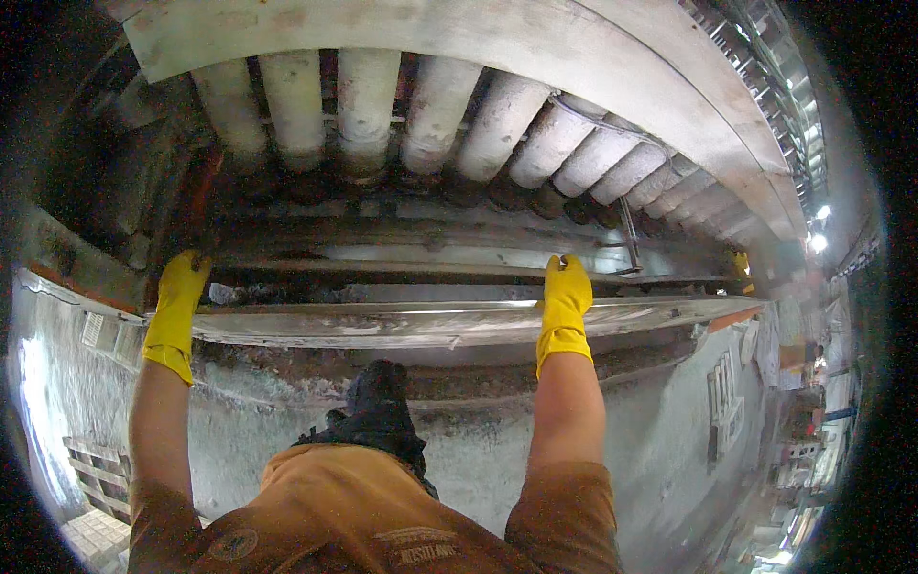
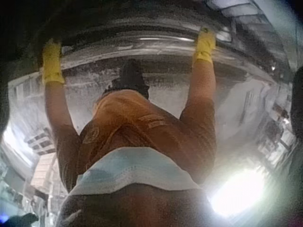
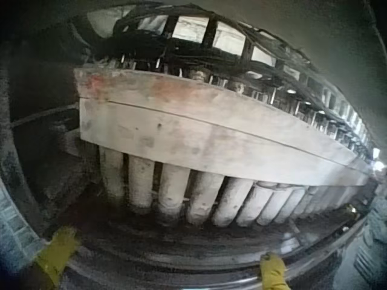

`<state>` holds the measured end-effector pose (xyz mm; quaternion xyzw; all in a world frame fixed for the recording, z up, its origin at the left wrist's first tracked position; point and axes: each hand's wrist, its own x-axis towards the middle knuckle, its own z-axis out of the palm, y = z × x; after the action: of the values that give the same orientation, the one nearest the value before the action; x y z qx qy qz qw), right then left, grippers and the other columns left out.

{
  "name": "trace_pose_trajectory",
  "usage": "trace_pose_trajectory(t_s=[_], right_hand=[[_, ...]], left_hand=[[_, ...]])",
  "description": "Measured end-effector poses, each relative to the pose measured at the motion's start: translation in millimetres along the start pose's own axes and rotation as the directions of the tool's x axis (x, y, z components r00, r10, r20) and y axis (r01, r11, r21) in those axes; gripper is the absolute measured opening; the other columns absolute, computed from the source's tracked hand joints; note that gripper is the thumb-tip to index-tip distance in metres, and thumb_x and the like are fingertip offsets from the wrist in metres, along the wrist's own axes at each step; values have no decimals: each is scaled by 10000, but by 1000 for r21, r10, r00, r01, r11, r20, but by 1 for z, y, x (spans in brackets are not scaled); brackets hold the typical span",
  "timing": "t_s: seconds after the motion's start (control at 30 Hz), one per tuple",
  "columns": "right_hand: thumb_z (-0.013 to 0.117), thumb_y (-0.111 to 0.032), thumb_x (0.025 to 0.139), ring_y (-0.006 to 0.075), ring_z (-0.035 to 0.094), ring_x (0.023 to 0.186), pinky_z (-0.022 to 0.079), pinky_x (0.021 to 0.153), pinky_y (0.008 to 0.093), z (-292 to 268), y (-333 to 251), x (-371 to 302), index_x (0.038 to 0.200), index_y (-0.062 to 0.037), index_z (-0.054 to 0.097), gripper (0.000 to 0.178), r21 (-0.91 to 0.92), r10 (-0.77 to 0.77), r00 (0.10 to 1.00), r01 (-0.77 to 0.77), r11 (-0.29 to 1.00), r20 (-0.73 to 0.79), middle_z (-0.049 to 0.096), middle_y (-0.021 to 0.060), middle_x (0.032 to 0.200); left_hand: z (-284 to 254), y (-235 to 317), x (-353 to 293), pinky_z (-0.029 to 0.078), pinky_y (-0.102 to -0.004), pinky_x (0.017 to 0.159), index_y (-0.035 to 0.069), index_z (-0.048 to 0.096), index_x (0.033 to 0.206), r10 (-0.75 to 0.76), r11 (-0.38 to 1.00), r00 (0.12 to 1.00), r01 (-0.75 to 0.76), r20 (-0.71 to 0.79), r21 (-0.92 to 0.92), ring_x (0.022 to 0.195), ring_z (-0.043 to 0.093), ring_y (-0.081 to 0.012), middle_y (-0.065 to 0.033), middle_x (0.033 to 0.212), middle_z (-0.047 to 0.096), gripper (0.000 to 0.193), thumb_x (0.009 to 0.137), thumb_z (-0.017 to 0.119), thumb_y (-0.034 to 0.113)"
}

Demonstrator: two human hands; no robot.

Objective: The person stands at a large industrial machine and repeatedly opens and closes a metal gate to allow small white blocks to fall from a rotating drum onto a conveyor belt. The person then walks to a nearby crate and uses a metal rod to adjust the blocks inside.

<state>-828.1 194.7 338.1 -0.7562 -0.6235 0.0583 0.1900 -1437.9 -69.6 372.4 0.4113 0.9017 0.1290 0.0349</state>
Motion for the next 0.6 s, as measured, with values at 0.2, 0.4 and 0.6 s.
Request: trace_pose_trajectory(t_s=[0.2, 0.4, 0.6], right_hand=[[550, -479, 900, 351, 641, 1077, 493, 913, 433, 6, 0, 7, 1190, -109, 666, 484, 1, -16, 999, 16, 1000, -27, 696, 137, 1144], [568, -472, 894, 352, 649, 1062, 499, 900, 433, 9, -11, 20, 1153, -104, 684, 464, 14, -2, 1000, 2, 1000, -12, 697, 150, 1132], [575, -474, 887, 343, 653, 1055, 502, 891, 432, 12, -20, 35, 1137, -97, 684, 465, -1, -10, 1000, 10, 1000, -11, 699, 147, 1123]], left_hand=[[-4, 0, 5, 496, -449, 906, 79, 680, 1142, -2, 1000, 1000, 2, -5, -13, 1083, 633, -365, -166, 1125, 693, 414, 877, 640, 395], [-13, 10, 22, 506, -450, 876, 76, 689, 1110, 9, 999, 1000, -8, 21, -50, 1042, 648, -367, -173, 1078, 702, 382, 868, 661, 370], [-10, 17, 41, 501, -451, 886, 76, 691, 1099, 31, 999, 999, -31, 4, -20, 1058, 640, -367, -177, 1101, 693, 372, 867, 666, 367]])
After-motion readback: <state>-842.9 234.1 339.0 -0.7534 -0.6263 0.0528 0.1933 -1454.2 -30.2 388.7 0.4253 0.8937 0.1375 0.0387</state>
